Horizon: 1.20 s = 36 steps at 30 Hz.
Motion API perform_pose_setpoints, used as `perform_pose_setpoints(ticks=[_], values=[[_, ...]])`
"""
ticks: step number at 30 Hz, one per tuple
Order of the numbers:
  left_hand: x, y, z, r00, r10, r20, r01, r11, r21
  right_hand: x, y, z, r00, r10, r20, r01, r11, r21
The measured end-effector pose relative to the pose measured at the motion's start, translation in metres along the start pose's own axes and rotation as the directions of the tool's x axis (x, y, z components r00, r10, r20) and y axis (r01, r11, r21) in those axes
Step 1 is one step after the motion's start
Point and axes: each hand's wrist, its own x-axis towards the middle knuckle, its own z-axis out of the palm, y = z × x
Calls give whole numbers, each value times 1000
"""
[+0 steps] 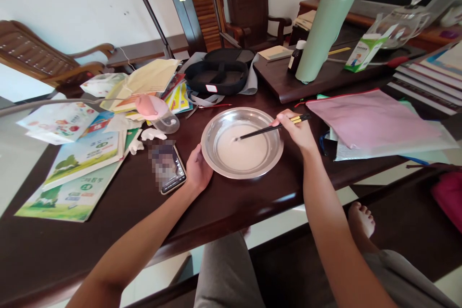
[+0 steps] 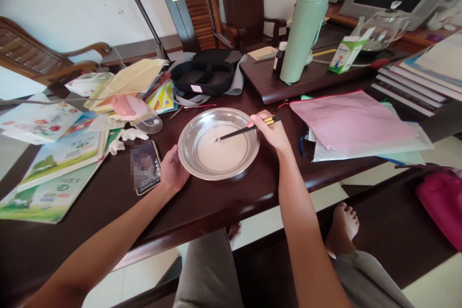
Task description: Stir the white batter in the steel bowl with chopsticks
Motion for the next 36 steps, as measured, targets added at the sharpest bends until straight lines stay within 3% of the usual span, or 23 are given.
perform_pose_setpoints(ticks=[4,8,10,15,19,21,26,30,32,36], values=[[0,0,0,1000,-1,0,1,1000,22,1,3,-3,986,20,-165,-9,998,69],[0,0,-1,1000,-3,-4,3,1000,20,0,1,0,999,34,17,-35,997,69],[0,0,0,1000,-2,-12,2,1000,16,0,1,1,999,17,36,-17,1000,14],[1,0,1,1000,-2,-17,2,1000,5,1,4,-4,983,26,-183,-16,998,56],[1,0,0,1000,0,-15,0,1000,6,0,0,0,999,37,11,-37,997,64],[1,0,-1,1000,4,-12,-4,1000,13,0,0,1,999,13,41,-14,999,32],[0,1,0,1000,9,-4,-9,1000,21,2,5,-5,984,3,-179,9,998,66],[0,1,1,1000,6,-4,-6,1000,-1,0,3,-2,1000,15,23,-17,997,76],[0,0,1,1000,12,-5,-12,1000,-6,0,3,-1,998,3,61,-5,999,42],[1,0,1,1000,14,0,-14,1000,-1,2,6,-4,989,1,-149,8,998,60]])
